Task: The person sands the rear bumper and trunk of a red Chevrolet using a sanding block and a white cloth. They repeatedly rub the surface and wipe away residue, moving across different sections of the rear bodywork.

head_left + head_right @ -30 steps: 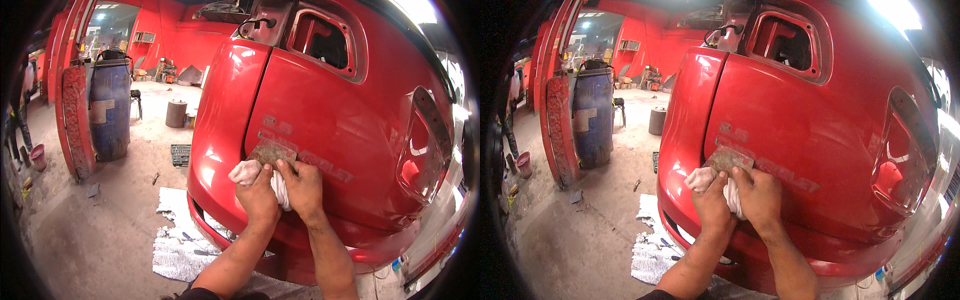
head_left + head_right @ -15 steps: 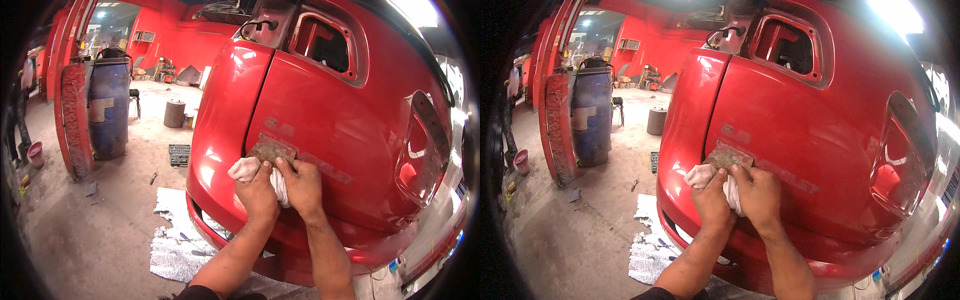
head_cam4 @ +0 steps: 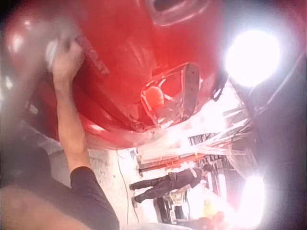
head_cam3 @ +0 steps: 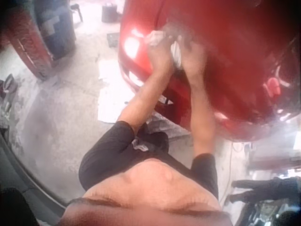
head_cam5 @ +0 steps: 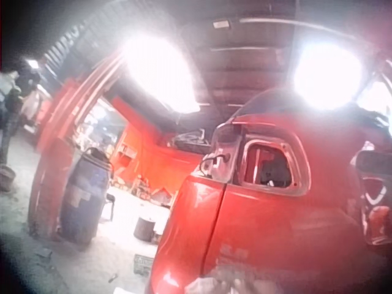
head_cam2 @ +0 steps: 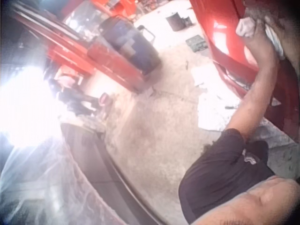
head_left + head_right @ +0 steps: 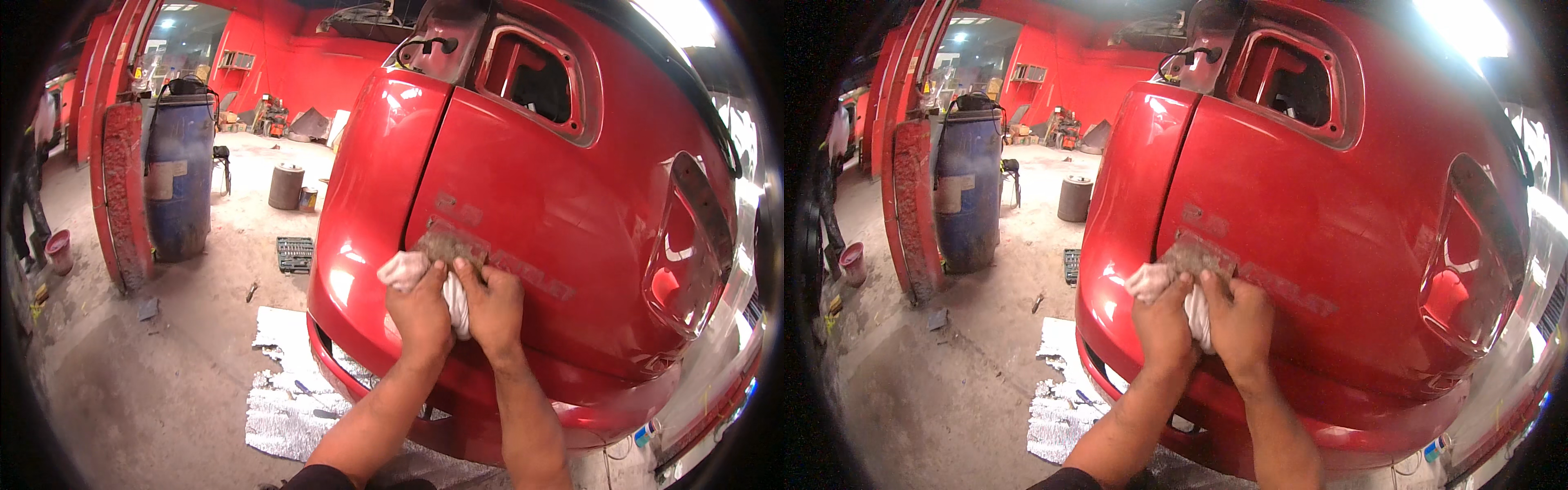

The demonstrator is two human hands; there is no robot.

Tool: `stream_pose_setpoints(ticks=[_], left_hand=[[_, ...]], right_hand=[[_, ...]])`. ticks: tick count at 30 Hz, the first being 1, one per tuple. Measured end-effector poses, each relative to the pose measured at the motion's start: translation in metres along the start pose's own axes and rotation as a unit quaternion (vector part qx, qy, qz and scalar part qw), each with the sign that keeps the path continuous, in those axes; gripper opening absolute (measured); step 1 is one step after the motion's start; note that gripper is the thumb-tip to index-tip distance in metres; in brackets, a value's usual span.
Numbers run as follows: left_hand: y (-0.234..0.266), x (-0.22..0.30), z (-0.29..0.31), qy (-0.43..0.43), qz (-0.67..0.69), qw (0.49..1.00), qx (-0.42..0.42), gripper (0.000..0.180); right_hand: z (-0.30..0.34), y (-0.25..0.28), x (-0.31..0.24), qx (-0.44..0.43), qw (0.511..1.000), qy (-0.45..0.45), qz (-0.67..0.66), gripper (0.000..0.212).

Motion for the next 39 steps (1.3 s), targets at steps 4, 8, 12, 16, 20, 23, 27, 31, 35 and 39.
stream_pose_setpoints(ticks=[4,8,12,16,20,23,27,31,35,39], left_hand=[[-0.006,0.007,-0.003,0.004,0.004,1.0,-0.015,0.01],[-0.001,0.003,0.0,-0.004,0.035,0.999,-0.001,0.012],[-0.017,0.018,-0.019,-0.024,0.047,0.998,-0.041,0.012],[-0.011,0.003,-0.014,0.011,0.056,0.998,-0.026,0.013],[-0.009,0.024,-0.034,-0.042,-0.014,0.998,-0.049,0.011],[-0.005,0.022,-0.02,-0.031,0.004,0.999,-0.025,0.01],[-0.016,0.039,-0.036,-0.058,-0.073,0.995,-0.04,0.009],[-0.003,0.039,-0.03,-0.044,-0.073,0.996,-0.036,0.007],[-0.018,0.052,-0.049,-0.105,-0.116,0.986,-0.061,0.009],[-0.01,0.046,-0.045,-0.089,-0.115,0.986,-0.082,0.01]], right_hand=[[-0.006,0.001,-0.008,-0.001,1.0,-0.006,0.012,0.043],[0.0,-0.002,0.004,0.013,1.0,0.02,0.017,0.049],[-0.021,-0.001,-0.018,0.0,1.0,0.007,-0.014,0.043],[-0.013,-0.005,0.004,0.013,0.999,0.009,-0.029,0.044],[-0.028,-0.011,-0.022,-0.01,1.0,0.012,-0.017,0.046],[-0.014,-0.012,-0.009,-0.027,0.999,-0.025,0.014,0.046],[-0.032,-0.014,-0.019,-0.004,1.0,-0.001,-0.023,0.04],[-0.019,-0.026,-0.004,0.006,1.0,-0.002,-0.005,0.038],[-0.031,-0.021,-0.023,0.031,0.996,0.004,-0.079,0.039],[-0.021,-0.028,-0.013,0.023,0.994,0.002,-0.108,0.037]])
Point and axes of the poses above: each hand's wrist, its own z-axis away from the middle knuckle, its own y-axis out of the back of the hand, x = y × z, the point moved 9 cm from there along -z, towards the middle knuckle, and after that the axes turned 4 degrees about -x, right-handed, at the moved point
